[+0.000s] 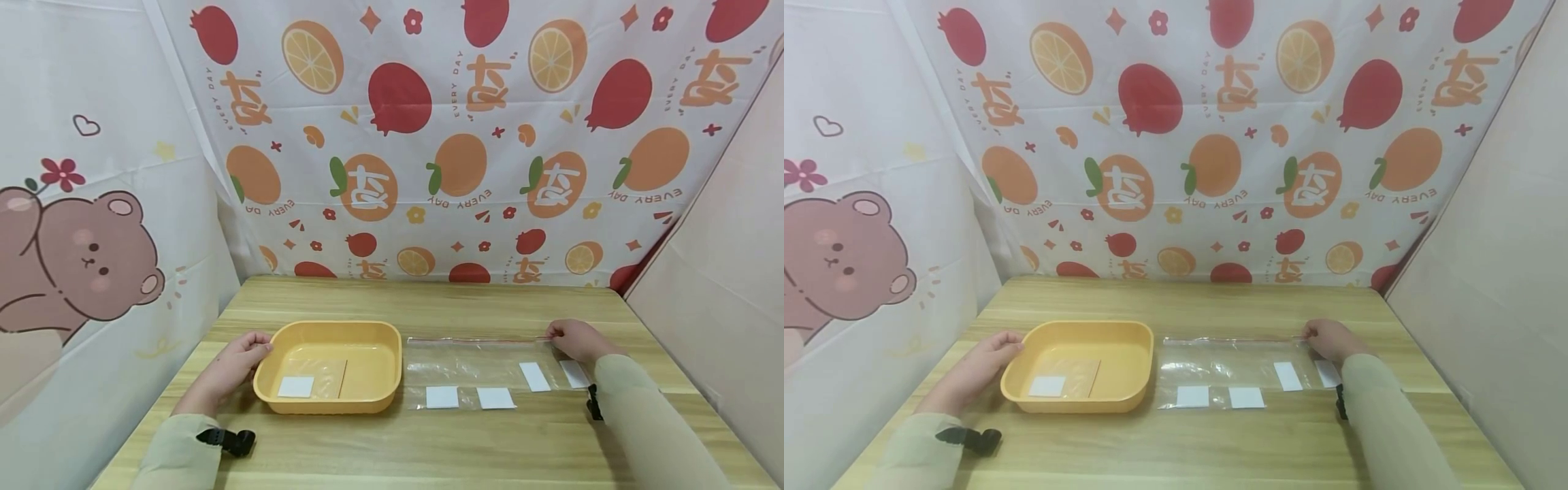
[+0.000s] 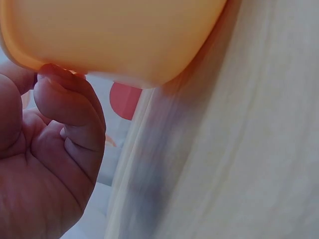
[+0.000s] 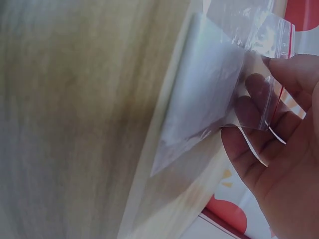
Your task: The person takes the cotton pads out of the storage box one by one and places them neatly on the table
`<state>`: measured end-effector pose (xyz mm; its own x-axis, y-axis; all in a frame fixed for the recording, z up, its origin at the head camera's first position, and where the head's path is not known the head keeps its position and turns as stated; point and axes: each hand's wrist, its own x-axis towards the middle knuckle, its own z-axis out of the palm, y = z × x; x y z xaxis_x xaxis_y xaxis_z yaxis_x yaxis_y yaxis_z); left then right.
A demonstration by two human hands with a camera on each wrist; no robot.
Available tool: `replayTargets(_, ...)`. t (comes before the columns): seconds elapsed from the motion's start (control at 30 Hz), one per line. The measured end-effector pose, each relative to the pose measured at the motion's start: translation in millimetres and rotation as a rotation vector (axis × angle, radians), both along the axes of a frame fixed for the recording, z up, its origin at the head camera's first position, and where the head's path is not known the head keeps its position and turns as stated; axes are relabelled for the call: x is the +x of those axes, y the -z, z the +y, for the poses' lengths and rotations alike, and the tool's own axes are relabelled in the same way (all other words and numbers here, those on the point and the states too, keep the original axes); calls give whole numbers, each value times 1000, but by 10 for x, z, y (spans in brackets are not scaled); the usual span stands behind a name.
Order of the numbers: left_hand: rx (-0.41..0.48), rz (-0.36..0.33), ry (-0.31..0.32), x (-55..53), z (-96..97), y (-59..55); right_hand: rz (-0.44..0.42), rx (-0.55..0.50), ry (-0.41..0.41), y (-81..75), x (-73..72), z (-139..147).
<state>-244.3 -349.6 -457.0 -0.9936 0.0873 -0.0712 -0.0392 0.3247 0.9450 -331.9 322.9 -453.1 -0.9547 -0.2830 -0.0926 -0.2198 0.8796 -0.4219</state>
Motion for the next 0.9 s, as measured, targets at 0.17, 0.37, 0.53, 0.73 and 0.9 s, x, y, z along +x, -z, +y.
replayTargets(0.17, 15, -11, 2, -4, -2, -4, 28, 34, -18, 9, -9, 0)
replayTargets(0.37, 15, -10, 1, -9, 0, -15, 46, 58, -31, -15, -4, -9)
replayTargets(0.53, 8, -14, -5, -4, 4, -22, 28, 65, -14, -16, -7, -1)
replayTargets(0.73, 10, -18, -8, 7, 4, -28, -10, 43, 16, -38, 33, -15)
replayTargets(0.9, 16, -30, -5, 15, 4, -37, -2, 41, 17, -59, 47, -30)
